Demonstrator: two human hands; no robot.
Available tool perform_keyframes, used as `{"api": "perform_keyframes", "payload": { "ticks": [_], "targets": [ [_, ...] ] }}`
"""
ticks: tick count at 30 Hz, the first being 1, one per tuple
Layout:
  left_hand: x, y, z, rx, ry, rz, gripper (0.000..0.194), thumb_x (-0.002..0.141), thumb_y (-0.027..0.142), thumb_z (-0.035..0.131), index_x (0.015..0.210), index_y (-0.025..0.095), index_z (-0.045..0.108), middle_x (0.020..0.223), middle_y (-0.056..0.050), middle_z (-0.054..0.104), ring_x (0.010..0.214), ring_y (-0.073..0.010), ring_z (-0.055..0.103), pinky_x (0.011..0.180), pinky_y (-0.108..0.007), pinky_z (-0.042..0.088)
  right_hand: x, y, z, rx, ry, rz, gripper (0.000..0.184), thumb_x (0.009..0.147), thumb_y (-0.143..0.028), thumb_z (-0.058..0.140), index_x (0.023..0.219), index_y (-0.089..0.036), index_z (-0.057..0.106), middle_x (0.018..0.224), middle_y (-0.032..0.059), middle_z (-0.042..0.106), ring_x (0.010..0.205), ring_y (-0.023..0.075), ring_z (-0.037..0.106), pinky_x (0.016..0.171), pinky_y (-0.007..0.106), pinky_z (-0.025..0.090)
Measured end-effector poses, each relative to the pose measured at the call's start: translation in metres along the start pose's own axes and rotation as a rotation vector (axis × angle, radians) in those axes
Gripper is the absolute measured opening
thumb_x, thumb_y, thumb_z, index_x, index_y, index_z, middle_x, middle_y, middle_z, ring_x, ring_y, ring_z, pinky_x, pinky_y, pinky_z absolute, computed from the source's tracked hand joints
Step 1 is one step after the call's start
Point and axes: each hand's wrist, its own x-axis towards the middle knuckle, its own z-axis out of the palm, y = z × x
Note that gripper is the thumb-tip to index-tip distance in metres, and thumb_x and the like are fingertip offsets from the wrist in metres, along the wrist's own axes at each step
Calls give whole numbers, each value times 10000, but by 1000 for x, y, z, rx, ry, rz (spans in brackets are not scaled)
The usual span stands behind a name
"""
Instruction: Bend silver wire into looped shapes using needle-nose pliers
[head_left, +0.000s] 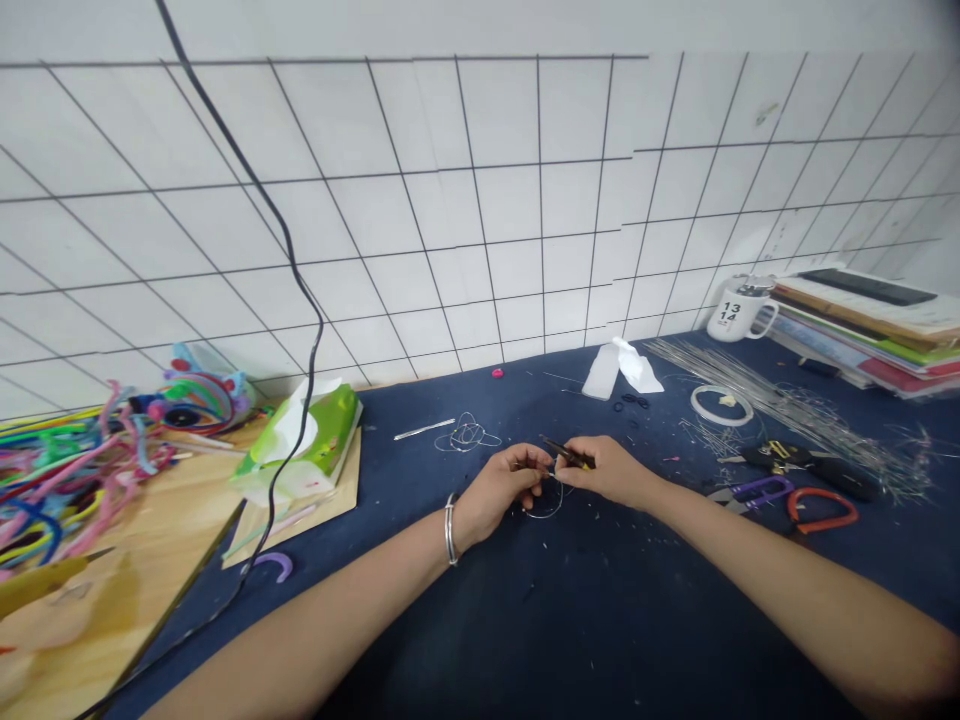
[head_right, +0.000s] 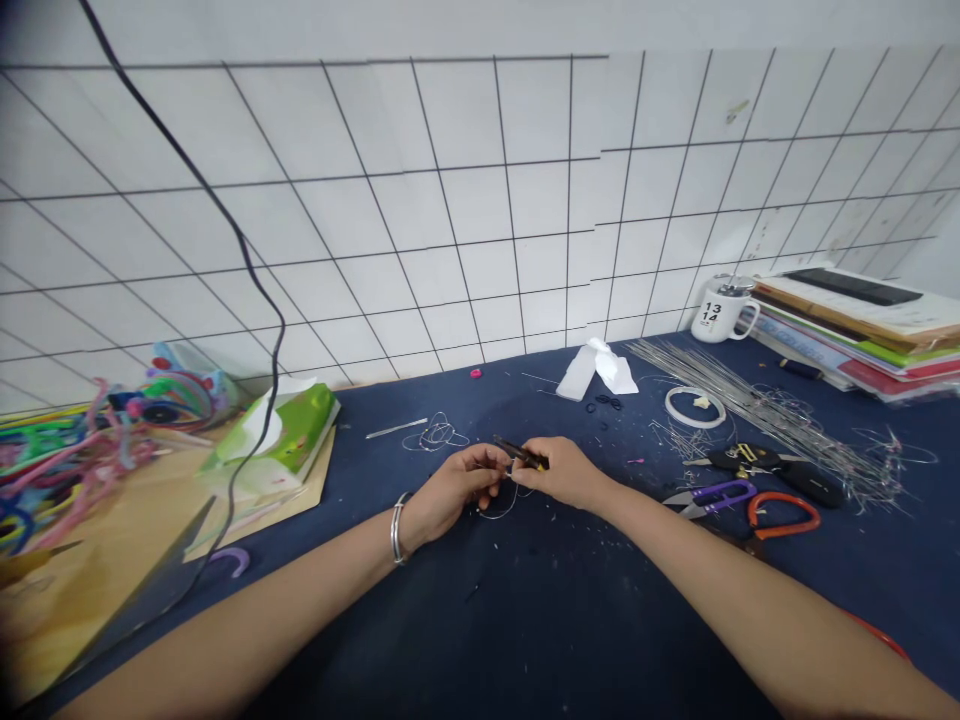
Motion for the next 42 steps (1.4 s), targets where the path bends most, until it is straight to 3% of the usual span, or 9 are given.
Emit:
{"api": "perform_keyframes", "payload": {
  "ticks": [13,21,24,28,42],
  "targets": [
    [2,-1,-1,19,-63,-7,163,677,226,620,794,125,569,696,-3,515,585,-73,480,485,-180,377,1,0,1,19,43,12,163,720,-302,534,764,-157,593,641,-24,503,602,93,428,561,209,321],
    [2,-1,0,18,-9,10,198,716,296,604,796,131,529,664,-2,519,570,-78,489,484,-182,385,0,2,4,63,78,15,243,698,-310,567,891,-164,545,743,-4,549,646,104,468,601,226,356],
    [2,-1,0,24,16,9,208,732,315,591,813,136,523,642,1,525,551,-76,487,489,-185,385,0,2,4,59,131,30,224,690,-317,577,844,-165,518,731,-8,534,633,98,458,592,223,357],
    [2,-1,0,24,24,6,201,732,310,591,804,137,519,640,0,538,536,-72,489,494,-188,385,-2,-1,4,34,76,40,166,692,-305,566,775,-165,536,660,-22,507,593,90,428,557,213,340],
    [2,3,-6,30,23,5,182,726,286,601,786,132,524,655,-13,570,567,-85,531,531,-199,405,-2,2,7,30,128,31,158,703,-242,513,819,-164,588,684,-5,557,607,98,472,562,211,362]
  ]
}}
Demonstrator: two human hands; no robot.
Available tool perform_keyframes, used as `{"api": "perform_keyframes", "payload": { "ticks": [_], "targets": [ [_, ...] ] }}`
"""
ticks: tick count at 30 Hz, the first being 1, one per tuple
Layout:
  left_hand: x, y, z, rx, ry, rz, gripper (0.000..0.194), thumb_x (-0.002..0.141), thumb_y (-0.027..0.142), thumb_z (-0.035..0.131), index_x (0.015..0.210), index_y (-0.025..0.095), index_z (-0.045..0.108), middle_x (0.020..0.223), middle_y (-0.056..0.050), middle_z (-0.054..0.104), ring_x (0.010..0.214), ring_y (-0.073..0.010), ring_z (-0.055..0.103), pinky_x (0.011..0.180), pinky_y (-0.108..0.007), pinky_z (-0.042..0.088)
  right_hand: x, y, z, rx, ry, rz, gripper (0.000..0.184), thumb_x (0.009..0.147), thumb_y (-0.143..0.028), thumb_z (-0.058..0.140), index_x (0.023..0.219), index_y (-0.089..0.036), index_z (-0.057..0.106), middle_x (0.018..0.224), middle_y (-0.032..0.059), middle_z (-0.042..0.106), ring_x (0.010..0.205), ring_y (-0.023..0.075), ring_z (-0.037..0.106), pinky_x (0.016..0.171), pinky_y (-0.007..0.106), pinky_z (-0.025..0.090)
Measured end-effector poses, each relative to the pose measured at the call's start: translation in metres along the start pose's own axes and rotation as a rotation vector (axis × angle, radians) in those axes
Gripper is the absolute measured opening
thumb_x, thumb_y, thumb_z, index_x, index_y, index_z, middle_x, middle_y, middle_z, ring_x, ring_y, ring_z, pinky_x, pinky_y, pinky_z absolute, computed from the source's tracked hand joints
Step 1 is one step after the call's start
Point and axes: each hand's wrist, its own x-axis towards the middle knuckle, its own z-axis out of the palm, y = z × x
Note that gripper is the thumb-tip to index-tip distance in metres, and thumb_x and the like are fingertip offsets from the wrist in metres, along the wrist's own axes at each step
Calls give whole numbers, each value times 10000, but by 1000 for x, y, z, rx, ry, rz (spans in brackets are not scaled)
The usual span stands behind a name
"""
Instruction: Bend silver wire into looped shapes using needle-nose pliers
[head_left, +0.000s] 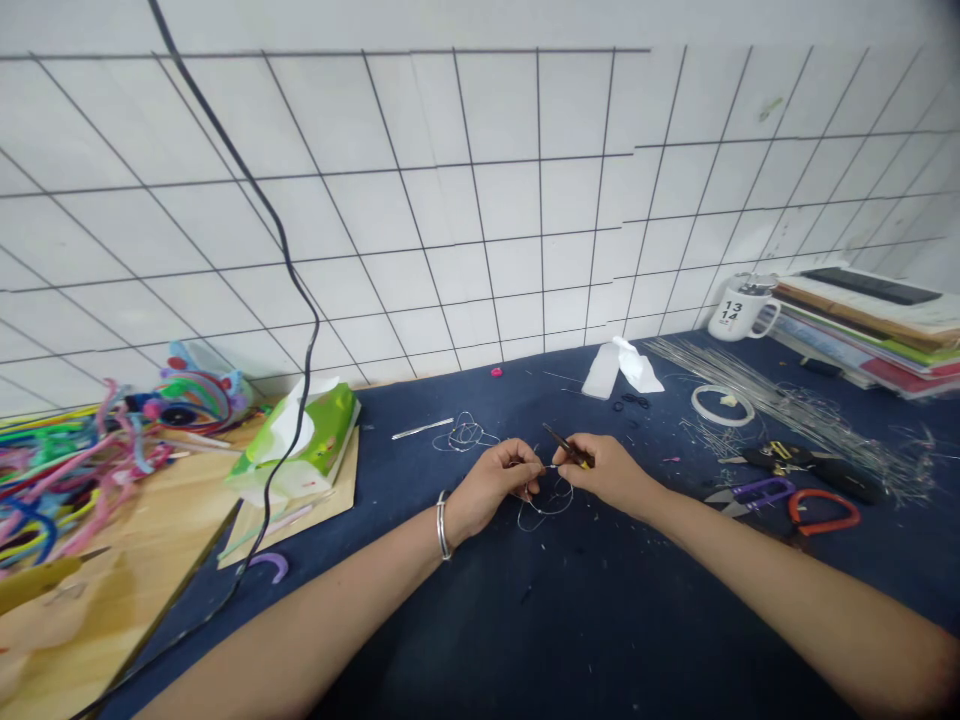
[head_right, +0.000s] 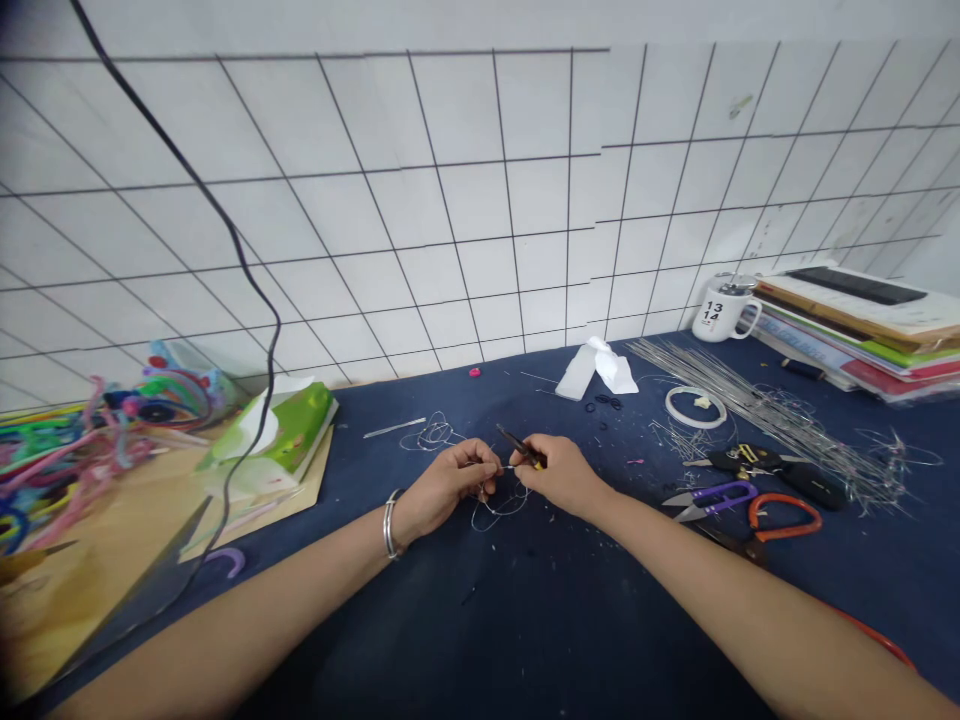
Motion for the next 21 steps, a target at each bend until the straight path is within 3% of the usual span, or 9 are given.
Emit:
{"api": "perform_keyframes", "payload": {
  "ticks": [5,13,21],
  "targets": [
    [0,1,0,19,12,5,199,716,302,613,770,135,518,649,-9,575,541,-76,519,516,-192,393,0,4,1,-48,-3,15,219,705,-244,508,878,-164,615,688,6,580,584,101,480,545,216,355],
    [-1,-1,1,101,20,61,194,723,297,611,745,136,504,638,4,553,536,-69,504,516,-190,391,0,2,2,-91,5,0,158,701,-240,505,792,-168,613,644,-5,566,560,96,470,522,210,338],
    [1,0,2,161,-10,46,209,728,271,598,884,133,578,756,-16,571,561,-67,502,546,-205,415,1,0,3,-100,6,16,138,702,-251,513,768,-172,605,630,-10,554,560,97,471,520,207,345]
  ]
}}
